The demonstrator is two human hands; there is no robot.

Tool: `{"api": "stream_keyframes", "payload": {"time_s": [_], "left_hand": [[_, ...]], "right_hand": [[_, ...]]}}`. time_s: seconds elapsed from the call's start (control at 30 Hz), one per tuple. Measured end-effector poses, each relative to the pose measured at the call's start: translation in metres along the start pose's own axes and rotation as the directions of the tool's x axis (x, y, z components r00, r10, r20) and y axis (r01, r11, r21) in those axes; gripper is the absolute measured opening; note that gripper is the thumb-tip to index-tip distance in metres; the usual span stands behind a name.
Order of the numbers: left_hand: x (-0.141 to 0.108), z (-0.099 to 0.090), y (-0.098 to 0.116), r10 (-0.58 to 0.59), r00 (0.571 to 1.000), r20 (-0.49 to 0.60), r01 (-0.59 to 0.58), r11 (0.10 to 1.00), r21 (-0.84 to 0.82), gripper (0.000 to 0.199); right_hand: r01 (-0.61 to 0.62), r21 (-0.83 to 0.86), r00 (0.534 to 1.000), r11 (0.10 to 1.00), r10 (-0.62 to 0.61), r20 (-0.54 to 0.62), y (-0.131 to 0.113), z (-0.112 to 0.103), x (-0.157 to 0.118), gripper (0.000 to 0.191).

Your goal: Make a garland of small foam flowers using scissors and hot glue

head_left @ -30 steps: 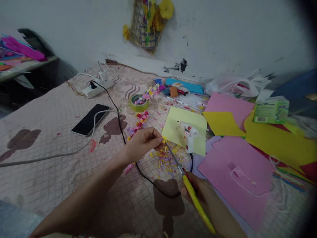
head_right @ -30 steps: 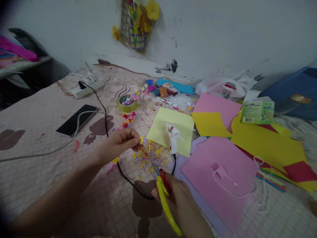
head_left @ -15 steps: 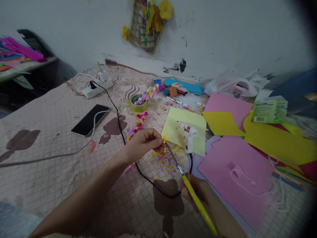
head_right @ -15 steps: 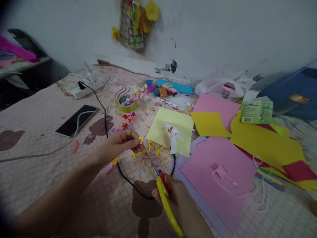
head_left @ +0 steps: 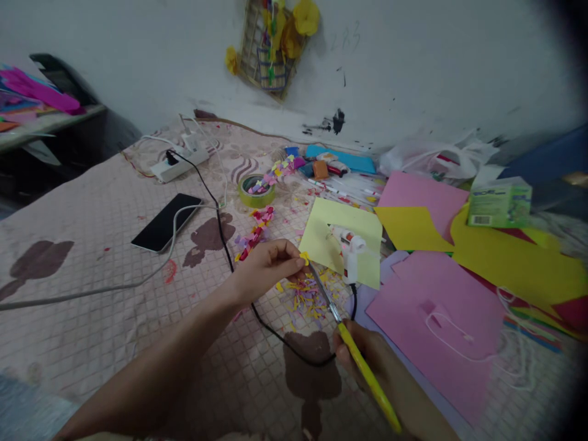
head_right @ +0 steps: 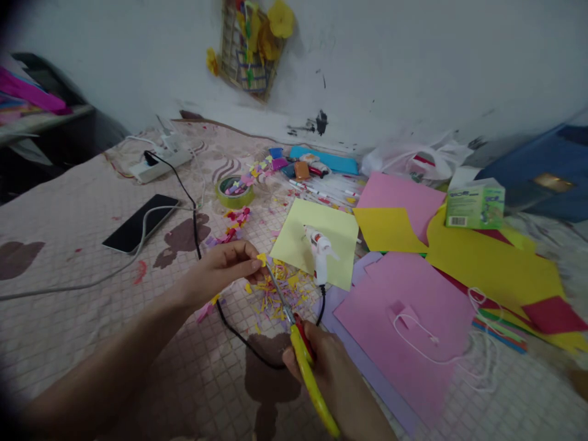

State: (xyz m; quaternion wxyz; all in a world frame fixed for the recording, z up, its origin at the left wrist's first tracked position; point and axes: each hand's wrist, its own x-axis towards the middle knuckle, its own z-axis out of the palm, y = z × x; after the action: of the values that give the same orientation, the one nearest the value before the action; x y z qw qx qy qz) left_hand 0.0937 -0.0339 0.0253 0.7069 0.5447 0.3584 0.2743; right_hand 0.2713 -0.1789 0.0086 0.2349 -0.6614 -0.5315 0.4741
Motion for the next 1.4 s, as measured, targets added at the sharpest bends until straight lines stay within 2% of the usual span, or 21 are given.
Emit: {"api": "stream_keyframes", "payload": {"time_s": [0.5,1.07,1.4], "left_hand": [[0.0,-0.002,0.002,-0.001,0.999,0.037,0.001,1.0,-0.017,0.018],[0.001,-0.004,0.004,0.016,1.0,0.027,-0.015,1.0,-0.021,0.015],[0.001,-0.005,0.004,0.014,1.0,0.016,-0.014,1.0,-0.002,0.013]], "right_hand": [[-0.05,0.035,0.996,0.998,0.048,0.073,-0.008,-0.004,0.002,0.03],[0.008,0.037,0.999,0.999,-0.01,0.052,0.001,-0.003,0.002,0.029],[-0.017,0.058,0.999,0.998,0.015,0.04,0.002,-0.003,-0.002,0.025]]}}
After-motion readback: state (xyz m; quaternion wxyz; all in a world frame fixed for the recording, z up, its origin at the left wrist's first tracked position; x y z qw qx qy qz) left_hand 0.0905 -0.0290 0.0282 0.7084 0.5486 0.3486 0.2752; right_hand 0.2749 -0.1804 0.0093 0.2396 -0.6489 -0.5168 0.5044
